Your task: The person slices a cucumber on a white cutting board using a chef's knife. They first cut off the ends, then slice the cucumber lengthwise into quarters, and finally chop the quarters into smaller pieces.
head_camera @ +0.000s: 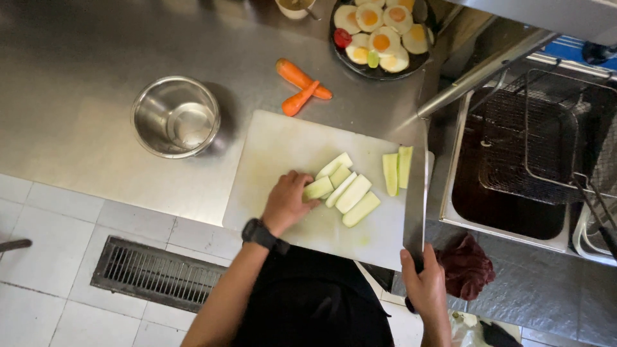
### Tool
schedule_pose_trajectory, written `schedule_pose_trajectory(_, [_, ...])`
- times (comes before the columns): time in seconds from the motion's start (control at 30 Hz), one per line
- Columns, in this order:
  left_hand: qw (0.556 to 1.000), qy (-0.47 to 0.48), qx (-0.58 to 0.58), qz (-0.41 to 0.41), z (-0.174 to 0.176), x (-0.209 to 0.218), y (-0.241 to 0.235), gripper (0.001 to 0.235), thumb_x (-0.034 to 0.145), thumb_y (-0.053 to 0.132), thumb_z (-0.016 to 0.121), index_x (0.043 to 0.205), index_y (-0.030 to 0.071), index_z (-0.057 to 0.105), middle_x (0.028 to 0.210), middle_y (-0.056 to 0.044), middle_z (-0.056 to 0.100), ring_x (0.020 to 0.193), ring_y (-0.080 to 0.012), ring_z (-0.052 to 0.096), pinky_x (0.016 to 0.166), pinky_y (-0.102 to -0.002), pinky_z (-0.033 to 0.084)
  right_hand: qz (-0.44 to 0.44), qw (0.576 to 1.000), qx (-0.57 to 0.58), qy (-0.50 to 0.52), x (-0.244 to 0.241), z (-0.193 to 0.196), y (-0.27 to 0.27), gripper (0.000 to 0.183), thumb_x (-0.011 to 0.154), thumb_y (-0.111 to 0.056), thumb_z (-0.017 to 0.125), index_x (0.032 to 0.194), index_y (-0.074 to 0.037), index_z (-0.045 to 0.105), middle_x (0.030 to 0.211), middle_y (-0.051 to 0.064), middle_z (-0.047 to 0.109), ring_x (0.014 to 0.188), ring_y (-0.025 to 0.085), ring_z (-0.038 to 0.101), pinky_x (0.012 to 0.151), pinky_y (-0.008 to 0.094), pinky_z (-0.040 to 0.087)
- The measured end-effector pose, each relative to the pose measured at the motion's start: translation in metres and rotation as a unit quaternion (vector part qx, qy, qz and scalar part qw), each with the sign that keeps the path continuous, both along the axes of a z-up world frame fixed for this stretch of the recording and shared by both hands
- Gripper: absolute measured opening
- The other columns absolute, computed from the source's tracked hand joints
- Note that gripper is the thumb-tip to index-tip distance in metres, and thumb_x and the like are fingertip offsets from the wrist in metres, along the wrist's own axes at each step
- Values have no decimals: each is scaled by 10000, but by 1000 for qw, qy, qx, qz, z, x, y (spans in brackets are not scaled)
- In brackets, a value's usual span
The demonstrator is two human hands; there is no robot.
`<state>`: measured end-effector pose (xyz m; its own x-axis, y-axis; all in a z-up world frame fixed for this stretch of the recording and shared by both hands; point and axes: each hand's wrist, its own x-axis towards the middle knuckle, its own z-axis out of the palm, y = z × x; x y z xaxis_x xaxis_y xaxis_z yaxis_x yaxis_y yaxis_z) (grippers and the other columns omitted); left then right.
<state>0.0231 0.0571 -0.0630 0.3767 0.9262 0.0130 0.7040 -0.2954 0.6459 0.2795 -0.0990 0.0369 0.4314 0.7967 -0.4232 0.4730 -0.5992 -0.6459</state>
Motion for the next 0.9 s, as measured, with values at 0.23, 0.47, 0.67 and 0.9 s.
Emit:
schedule_pose_trajectory(0.23, [993, -6, 70, 97, 19, -20, -39, 132, 809, 118, 651, 915, 97, 576, 885, -60, 565, 772, -191, 529, 686, -308, 457, 153, 988, 10, -28, -16, -15, 8, 294, 861, -272, 551, 1124, -141, 542, 549, 38, 535, 331, 143, 365, 399, 306, 354])
schedule_pose_trajectory(0.47, [993, 32, 112, 34, 22, -50, -64, 276, 757, 260, 720, 975, 131, 609, 1010, -58, 518, 935, -271, 463, 725, -402, 385, 241, 967, -81, 17, -72, -10, 26, 364, 885, -314, 477, 1233, -205, 472, 794, 87, 671, 732, 275, 613, 728, 356, 448])
schedule_pose_trajectory(0.67, [985, 10, 170, -1, 26, -47, -54, 240, 813, 207, 691, 1044, 157, 654, 1016, -28, 533, 930, -243, 480, 740, -370, 379, 321, 946, -18, -37, -91, -38, 32, 357, 890, -223, 476, 1232, -132, 435, 867, 150, 669, 805, 390, 617, 703, 467, 454])
schedule_pose_trajectory(0.9, [977, 7, 212, 2, 16, -41, -52, 110, 844, 177, 659, 931, 146, 599, 915, -32, 489, 787, -230, 510, 619, -330, 409, 373, 919, -15, -129, -112, -27, 61, 216, 937, -184, 390, 1131, -107, 445, 778, 185, 655, 761, 392, 667, 667, 503, 527])
